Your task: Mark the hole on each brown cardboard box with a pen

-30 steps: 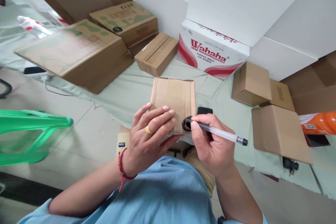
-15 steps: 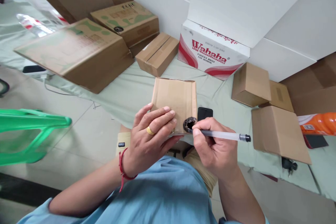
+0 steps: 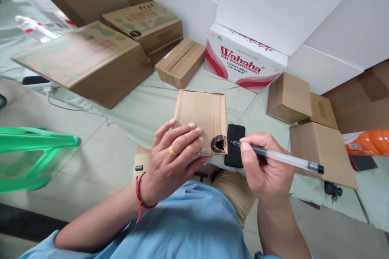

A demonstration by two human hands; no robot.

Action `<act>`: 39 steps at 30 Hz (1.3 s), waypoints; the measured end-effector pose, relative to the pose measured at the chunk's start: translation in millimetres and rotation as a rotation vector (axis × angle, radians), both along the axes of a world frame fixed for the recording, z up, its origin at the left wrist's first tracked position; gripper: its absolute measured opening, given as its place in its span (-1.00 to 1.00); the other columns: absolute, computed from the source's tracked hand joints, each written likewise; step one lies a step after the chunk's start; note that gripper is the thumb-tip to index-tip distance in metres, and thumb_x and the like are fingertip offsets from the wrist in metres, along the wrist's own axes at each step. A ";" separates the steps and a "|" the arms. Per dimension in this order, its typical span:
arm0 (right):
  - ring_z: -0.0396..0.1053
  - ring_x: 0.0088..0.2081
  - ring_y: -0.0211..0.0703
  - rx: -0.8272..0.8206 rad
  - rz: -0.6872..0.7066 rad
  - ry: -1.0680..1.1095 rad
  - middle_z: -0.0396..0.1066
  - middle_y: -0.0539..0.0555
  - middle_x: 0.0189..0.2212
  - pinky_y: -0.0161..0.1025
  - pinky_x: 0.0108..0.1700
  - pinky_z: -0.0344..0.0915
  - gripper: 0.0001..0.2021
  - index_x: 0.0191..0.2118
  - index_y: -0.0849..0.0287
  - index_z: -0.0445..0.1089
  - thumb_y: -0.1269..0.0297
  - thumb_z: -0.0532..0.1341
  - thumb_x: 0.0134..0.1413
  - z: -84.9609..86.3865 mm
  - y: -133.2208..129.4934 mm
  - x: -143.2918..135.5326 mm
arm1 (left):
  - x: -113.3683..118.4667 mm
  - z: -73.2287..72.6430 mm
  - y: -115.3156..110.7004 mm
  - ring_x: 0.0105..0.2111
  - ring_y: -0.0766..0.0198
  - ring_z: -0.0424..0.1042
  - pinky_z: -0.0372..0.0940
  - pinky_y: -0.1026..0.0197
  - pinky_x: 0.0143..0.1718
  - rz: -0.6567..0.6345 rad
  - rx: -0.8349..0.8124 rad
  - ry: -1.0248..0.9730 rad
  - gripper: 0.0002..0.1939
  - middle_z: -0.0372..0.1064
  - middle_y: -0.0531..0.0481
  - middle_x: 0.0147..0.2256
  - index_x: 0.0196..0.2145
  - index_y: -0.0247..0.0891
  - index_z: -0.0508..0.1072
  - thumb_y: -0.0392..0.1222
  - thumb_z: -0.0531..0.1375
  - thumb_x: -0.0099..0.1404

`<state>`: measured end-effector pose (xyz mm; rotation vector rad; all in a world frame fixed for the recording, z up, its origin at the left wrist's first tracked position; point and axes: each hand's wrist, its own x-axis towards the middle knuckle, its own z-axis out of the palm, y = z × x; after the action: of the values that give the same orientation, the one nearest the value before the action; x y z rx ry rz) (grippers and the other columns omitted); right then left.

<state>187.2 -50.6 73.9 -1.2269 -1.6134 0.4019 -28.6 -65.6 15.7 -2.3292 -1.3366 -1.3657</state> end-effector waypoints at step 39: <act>0.43 -0.50 -0.24 0.442 0.163 -0.790 0.53 -0.04 -0.45 -0.26 -0.36 0.34 -0.85 -0.14 0.10 0.50 0.47 0.37 0.22 1.9 -2.1 8.4 | 15.9 8.2 -6.0 0.14 0.16 0.56 0.17 -0.09 0.43 0.130 0.030 0.091 -0.83 0.66 0.00 -0.01 -0.12 -0.16 0.59 -0.37 0.22 0.53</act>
<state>195.5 -52.7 75.8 -0.9527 -2.3158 -0.3926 -12.7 -71.6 24.0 -2.2139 -1.4039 -1.2183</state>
